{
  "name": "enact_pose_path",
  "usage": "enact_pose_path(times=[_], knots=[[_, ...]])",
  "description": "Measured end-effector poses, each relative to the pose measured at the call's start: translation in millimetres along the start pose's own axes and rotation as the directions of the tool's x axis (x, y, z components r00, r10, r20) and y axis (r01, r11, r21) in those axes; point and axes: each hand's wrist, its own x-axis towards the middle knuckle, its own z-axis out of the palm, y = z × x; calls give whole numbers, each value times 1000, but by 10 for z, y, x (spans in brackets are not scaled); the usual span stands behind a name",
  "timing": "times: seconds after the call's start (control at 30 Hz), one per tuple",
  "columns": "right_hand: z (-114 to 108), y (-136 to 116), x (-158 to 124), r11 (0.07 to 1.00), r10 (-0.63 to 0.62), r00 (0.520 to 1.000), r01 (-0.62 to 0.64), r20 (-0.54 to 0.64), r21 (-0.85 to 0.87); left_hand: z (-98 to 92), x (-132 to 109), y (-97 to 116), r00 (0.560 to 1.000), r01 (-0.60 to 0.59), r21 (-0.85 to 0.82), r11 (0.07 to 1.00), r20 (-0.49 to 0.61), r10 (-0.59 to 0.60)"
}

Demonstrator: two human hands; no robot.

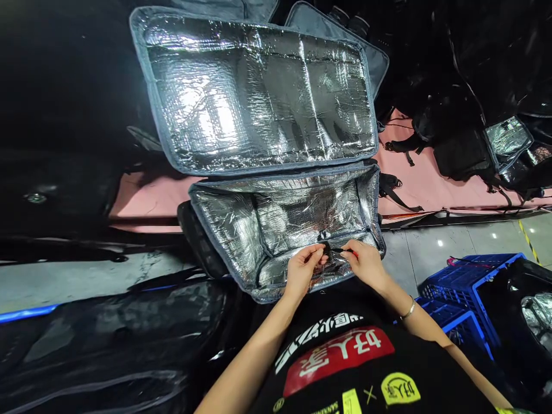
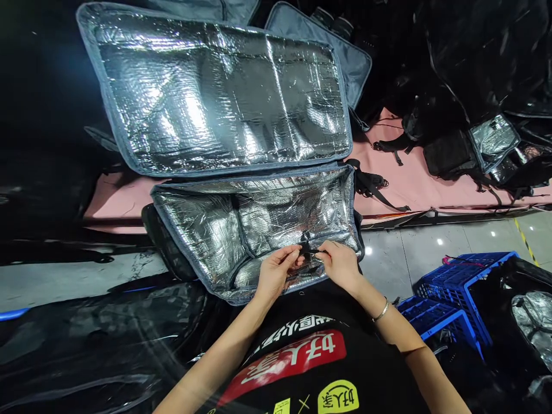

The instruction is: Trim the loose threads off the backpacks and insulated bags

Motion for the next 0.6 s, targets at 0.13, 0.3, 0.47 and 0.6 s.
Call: enact_pose_path(times=[0.13,0.3,0.47,0.6], knots=[[12,30,-39,915,15,998,-35,54,403,-4,11,4,1000,1,-3,1000,-16,-1],[168,-50,-13,901,-74,990,15,118,434,-11,20,6,1000,-29,53,998,-10,30],[387,-113,249,956,210,977,-199,-28,217,-63,-15,13,997,-64,138,988,54,57],[384,-149,340,970,226,974,-225,1,93,-118,-39,26,993,-72,215,974,105,50]])
